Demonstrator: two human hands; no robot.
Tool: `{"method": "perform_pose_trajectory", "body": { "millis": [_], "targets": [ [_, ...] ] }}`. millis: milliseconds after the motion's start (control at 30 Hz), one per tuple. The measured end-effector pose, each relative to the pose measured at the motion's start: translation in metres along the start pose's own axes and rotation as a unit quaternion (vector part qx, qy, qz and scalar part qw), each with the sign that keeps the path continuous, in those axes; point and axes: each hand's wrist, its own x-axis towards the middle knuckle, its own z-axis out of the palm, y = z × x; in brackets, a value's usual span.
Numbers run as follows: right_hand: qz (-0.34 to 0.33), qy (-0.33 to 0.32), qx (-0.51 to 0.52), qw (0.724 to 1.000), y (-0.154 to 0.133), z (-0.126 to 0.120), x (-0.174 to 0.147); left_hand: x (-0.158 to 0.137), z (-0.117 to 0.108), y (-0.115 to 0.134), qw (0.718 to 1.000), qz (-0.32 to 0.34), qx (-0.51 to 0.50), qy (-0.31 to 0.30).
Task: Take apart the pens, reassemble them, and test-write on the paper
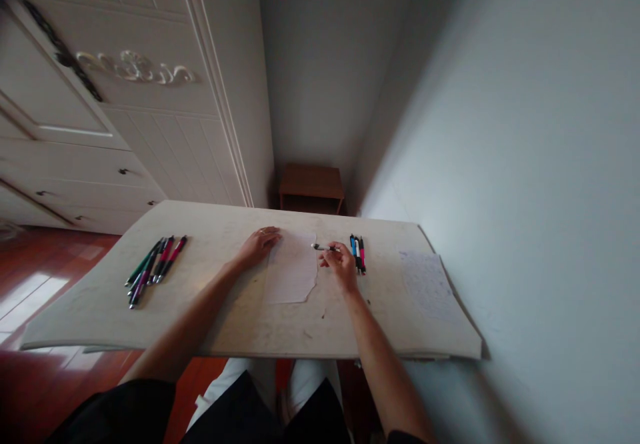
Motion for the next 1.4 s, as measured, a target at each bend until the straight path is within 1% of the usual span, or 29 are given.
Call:
{"method": "perform_pose_trajectory", "body": {
  "millis": [167,433,633,700,867,1033,1200,1400],
  "targets": [
    [0.006,-0.017,-0.004,1.0,0.0,0.003,-0.001,0.0,0.003,-0.003,1.0,0.004,0.003,0.003],
    [0.02,-0.024,-0.014,0.999,0.0,0.001,0.003,-0.001,0.008,-0.011,1.0,0.004,-0.016,0.014],
    [0.021,-0.076,-0.077,0.994,0.005,-0.003,0.005,-0.001,0.006,-0.008,0.999,-0.007,-0.03,0.014],
    [0.022,-0.084,-0.086,0.993,0.005,-0.003,0.006,-0.001,0.006,-0.009,0.999,-0.009,-0.028,0.015],
    [0.031,-0.089,-0.087,0.992,0.003,-0.003,0.008,-0.001,0.008,-0.013,1.0,-0.004,-0.018,0.011],
    [0.027,-0.092,-0.098,0.991,0.003,-0.003,0.007,-0.001,0.006,-0.011,1.0,0.003,-0.02,0.003],
    [0.027,-0.081,-0.102,0.991,0.01,-0.005,0.01,0.0,0.005,-0.009,1.0,0.001,-0.021,0.001],
    [0.03,-0.066,-0.072,0.995,0.018,-0.009,0.014,0.001,0.007,-0.011,1.0,0.002,-0.023,0.001]
  ]
}}
